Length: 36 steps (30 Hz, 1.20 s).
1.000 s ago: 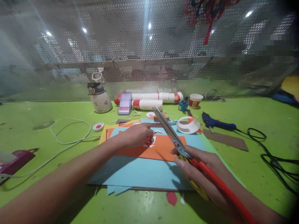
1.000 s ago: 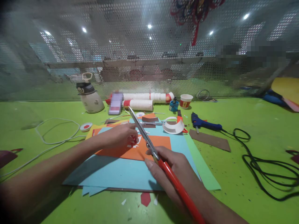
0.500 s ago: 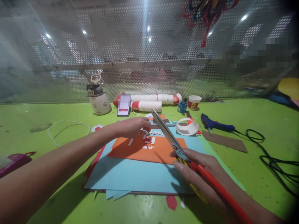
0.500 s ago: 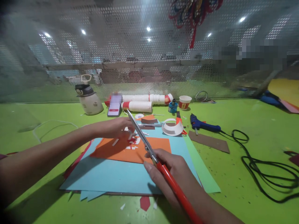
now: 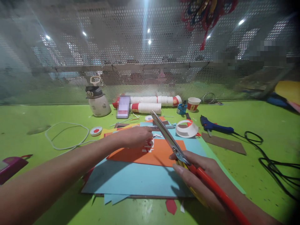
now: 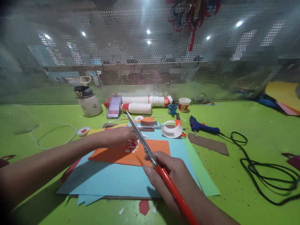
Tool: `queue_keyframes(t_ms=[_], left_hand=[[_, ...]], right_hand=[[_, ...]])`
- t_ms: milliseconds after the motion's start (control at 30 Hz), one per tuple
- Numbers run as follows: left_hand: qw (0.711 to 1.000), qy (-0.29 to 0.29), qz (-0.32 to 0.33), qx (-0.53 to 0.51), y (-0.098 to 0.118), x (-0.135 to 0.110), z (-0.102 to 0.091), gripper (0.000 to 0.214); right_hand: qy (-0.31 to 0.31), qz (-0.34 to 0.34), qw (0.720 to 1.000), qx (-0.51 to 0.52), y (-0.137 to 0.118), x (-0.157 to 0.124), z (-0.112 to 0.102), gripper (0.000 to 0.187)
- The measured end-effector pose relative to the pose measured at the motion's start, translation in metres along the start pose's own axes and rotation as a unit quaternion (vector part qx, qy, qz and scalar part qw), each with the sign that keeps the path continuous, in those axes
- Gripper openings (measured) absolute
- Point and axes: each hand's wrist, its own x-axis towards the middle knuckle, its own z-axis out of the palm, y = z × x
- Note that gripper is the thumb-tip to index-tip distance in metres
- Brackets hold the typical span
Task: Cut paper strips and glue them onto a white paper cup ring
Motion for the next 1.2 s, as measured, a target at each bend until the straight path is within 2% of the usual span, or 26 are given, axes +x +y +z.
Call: queue_keyframes(t_ms=[100,167,300,400,433,500,533,600,700,900,1067,1200], left_hand=[[0.999,-0.015,-0.021,-0.028,0.002,-0.001,0.003,0.02],[0.998,-0.001,-0.044,-0.051,0.002,-0.002,-0.001,0.019],[0.986,0.075,-0.096,-0.111,0.005,-0.013,-0.03,0.006],[0.967,0.138,-0.123,-0.177,0.014,-0.032,-0.052,0.025],[0.954,0.16,-0.135,-0.215,0.019,-0.039,-0.056,0.03],[0.865,0.224,-0.188,-0.408,0.03,-0.054,-0.057,0.025],[0.819,0.257,-0.205,-0.47,0.035,-0.061,-0.054,0.018],[0.742,0.308,-0.22,-0.554,0.045,-0.071,-0.046,0.008],[0.666,0.348,-0.242,-0.614,0.053,-0.077,-0.034,0.005],[0.631,0.378,-0.251,-0.629,0.048,-0.074,-0.028,0.006],[0.611,0.387,-0.259,-0.641,0.041,-0.076,-0.026,0.007],[0.593,0.378,-0.278,-0.654,0.036,-0.081,-0.018,0.014]], right_hand=[[0.003,-0.003,1.0,0.0,0.001,0.002,0.001,0.028],[0.01,-0.001,1.0,-0.007,-0.002,0.001,0.001,0.027],[0.03,-0.012,0.999,-0.026,-0.009,-0.004,-0.001,0.026],[0.064,-0.033,0.997,-0.023,-0.01,-0.007,-0.003,0.028],[0.069,-0.038,0.997,-0.023,-0.011,-0.007,-0.004,0.029],[0.07,-0.037,0.996,-0.031,-0.011,-0.006,-0.006,0.029],[0.069,-0.033,0.996,-0.038,-0.012,-0.006,-0.006,0.029],[0.072,-0.028,0.996,-0.051,-0.013,-0.005,-0.006,0.03],[0.079,-0.041,0.994,-0.057,-0.017,-0.007,-0.004,0.031],[0.026,-0.053,0.996,-0.069,-0.029,-0.011,-0.007,0.025],[-0.066,-0.023,0.993,-0.096,-0.036,-0.006,-0.01,0.022],[-0.17,-0.014,0.982,-0.084,-0.037,0.004,-0.003,0.029]])
